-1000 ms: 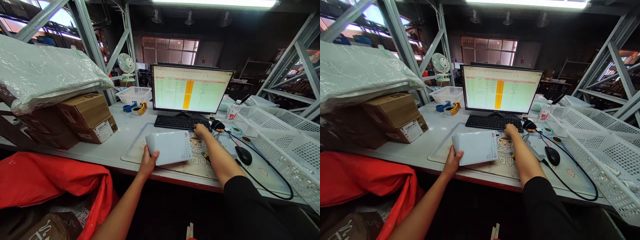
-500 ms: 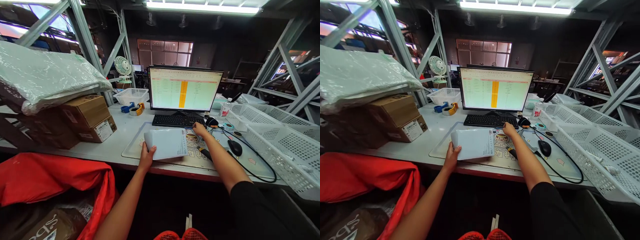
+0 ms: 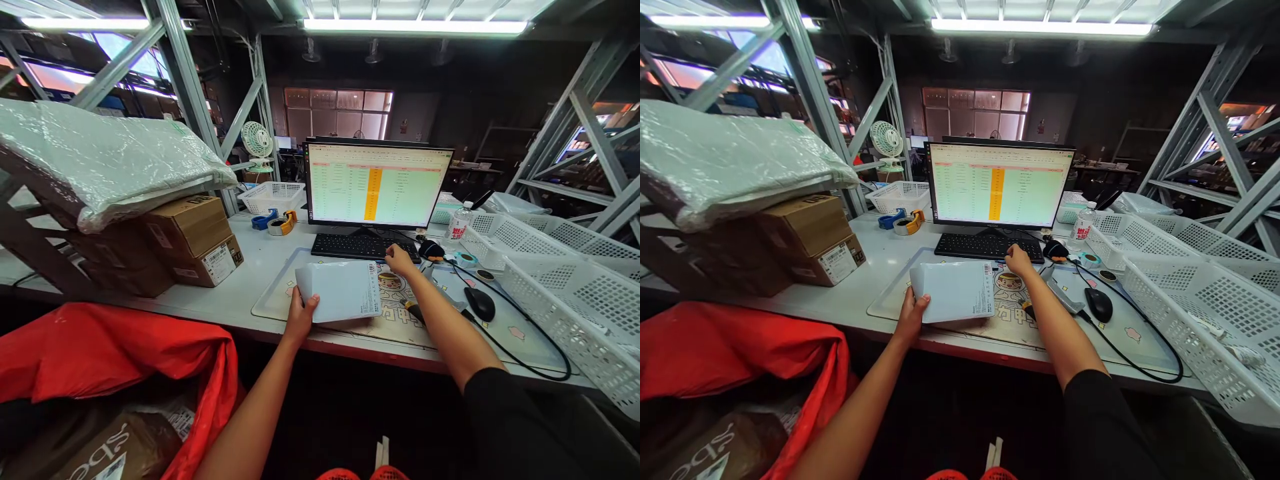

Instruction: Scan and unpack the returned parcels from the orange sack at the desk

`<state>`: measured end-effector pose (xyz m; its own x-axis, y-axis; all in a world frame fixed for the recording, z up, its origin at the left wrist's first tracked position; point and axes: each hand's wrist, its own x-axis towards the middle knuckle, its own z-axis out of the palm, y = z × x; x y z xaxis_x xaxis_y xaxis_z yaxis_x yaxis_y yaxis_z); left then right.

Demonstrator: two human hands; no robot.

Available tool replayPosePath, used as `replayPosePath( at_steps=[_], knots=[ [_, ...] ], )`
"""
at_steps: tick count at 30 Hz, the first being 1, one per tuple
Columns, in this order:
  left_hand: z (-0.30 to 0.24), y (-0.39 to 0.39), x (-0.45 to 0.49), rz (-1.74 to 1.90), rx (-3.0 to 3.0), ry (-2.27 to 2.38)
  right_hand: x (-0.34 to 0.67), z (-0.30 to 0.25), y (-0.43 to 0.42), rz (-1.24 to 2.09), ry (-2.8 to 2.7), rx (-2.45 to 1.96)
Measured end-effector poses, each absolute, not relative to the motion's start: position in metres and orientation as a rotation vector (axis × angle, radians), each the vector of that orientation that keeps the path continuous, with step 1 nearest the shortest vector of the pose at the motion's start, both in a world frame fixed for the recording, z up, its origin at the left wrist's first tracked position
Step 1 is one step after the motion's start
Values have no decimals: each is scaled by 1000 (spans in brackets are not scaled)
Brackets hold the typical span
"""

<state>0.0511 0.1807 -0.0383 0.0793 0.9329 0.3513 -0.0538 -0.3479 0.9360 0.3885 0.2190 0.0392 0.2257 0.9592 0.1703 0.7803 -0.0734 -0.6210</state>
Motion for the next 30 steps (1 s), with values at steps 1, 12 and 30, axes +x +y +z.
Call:
replayPosePath(
  at_steps=[1,12,30],
  knots=[
    [-38,180,50,1409,1472,907,382,39,209,428,-1632,-1846],
    [-34,166,32,912,1426,519,364,5,28,1348,-1629,-1078],
    [61,34,205,308,2148,-39,355,-47,-261,839,-1154,-1644]
  ],
)
